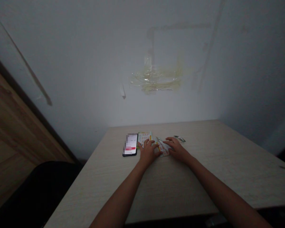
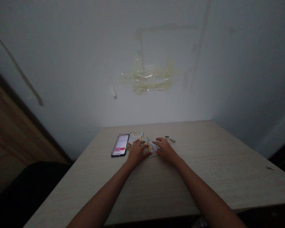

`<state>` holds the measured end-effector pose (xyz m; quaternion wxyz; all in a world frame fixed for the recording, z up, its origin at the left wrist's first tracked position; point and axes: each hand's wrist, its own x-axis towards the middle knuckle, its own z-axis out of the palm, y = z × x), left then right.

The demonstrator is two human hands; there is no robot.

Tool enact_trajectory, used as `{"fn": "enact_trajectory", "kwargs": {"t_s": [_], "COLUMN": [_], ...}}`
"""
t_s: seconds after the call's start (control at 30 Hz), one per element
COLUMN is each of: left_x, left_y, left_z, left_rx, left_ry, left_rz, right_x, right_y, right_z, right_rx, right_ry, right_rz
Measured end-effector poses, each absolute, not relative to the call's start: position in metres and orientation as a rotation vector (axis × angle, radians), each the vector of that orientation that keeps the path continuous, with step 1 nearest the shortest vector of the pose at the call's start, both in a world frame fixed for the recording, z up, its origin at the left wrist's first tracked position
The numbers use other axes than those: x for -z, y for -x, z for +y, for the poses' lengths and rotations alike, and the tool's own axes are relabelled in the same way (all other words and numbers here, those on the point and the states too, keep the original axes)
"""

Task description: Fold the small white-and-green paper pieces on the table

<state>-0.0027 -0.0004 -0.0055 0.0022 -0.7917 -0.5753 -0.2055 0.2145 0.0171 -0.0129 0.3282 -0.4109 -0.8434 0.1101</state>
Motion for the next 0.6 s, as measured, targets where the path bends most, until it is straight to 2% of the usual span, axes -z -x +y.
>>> {"fn": "enact_trajectory", "kwargs": {"t_s": [0.2,0.4,0.6], "left_x": [0.0048,0.0038,0.0029], "left_y": [0.0055,0.0061,0.007], "left_z": [0.0004,-0.0014,-0.001], "left_rx": [0.623,0.629,0.593], "left_ry": [2.532,2.563,2.604], "left_rz": [-1.758,-1.756,-1.782], "right_x": [0.0116,0.0103,0.0175], "right_y": [-0.2167,-0.2162,-0.2233], "right_z": [0.0173,0.018,0.0216], "right_rx": [-0.205,-0.248,-0.118], "right_ry": [1.178,1.068,1.135], "right_rz": [-2.167,-2.23,-2.183]}}
